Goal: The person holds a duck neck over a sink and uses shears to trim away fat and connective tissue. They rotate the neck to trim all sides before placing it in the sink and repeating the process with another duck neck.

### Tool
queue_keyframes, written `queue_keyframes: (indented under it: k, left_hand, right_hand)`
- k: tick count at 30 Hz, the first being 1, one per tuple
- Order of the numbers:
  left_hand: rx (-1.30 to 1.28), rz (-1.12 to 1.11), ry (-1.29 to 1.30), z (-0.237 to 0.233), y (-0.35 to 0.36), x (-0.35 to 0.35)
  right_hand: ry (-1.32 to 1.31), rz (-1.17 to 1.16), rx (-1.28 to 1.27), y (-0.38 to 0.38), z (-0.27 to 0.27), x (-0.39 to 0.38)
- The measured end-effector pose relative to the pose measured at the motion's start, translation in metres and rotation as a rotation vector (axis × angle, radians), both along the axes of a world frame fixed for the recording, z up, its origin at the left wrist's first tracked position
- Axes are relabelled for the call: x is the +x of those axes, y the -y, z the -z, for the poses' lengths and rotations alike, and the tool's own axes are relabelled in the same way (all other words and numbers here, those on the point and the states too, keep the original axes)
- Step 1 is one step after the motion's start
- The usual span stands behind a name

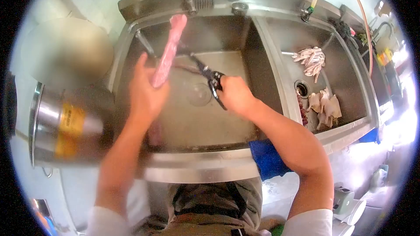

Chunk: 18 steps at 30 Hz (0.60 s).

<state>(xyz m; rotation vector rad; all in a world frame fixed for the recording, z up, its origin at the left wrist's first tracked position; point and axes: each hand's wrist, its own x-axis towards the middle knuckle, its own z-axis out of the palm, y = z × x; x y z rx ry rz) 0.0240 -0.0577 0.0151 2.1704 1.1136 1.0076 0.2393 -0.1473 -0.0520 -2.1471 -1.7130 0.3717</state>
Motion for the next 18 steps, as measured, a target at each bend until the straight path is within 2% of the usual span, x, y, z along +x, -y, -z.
queue_keyframes:
  k: [2, 3, 5, 8, 10, 11, 12, 14, 18]
  left_hand:
    - [-0.149, -0.023, -0.034, 0.023, -0.016, 0.000]
    - [-0.226, -0.023, -0.059, 0.036, -0.027, 0.004]
    - [-0.754, 0.057, -0.284, 0.055, -0.049, 0.023]
    - [-0.896, 0.025, -0.464, 0.136, -0.065, 0.048]
    - [-0.825, 0.008, -0.558, 0.178, -0.073, 0.058]
    - [-0.746, 0.001, -0.614, 0.196, -0.075, 0.061]
    - [-0.645, 0.000, -0.671, 0.208, -0.077, 0.061]
    - [-0.479, -0.009, -0.754, 0.222, -0.082, 0.058]
    - [-0.349, 0.004, -0.873, 0.239, -0.089, 0.049]
  right_hand:
    - [-0.154, 0.107, -0.042, -0.009, 0.013, 0.010]
    - [-0.100, 0.108, -0.193, -0.009, 0.007, 0.011]
    - [-0.048, -0.004, -0.432, -0.014, 0.035, 0.030]
    - [0.135, -0.167, -0.734, -0.004, 0.085, 0.041]
    - [0.304, -0.253, -0.887, -0.004, 0.102, 0.048]
    - [0.249, -0.079, -0.946, -0.001, 0.106, 0.048]
    - [0.250, -0.113, -0.932, 0.002, 0.107, 0.050]
    - [0.245, -0.177, -0.905, 0.010, 0.099, 0.051]
    - [0.226, -0.252, -0.920, 0.011, 0.094, 0.036]
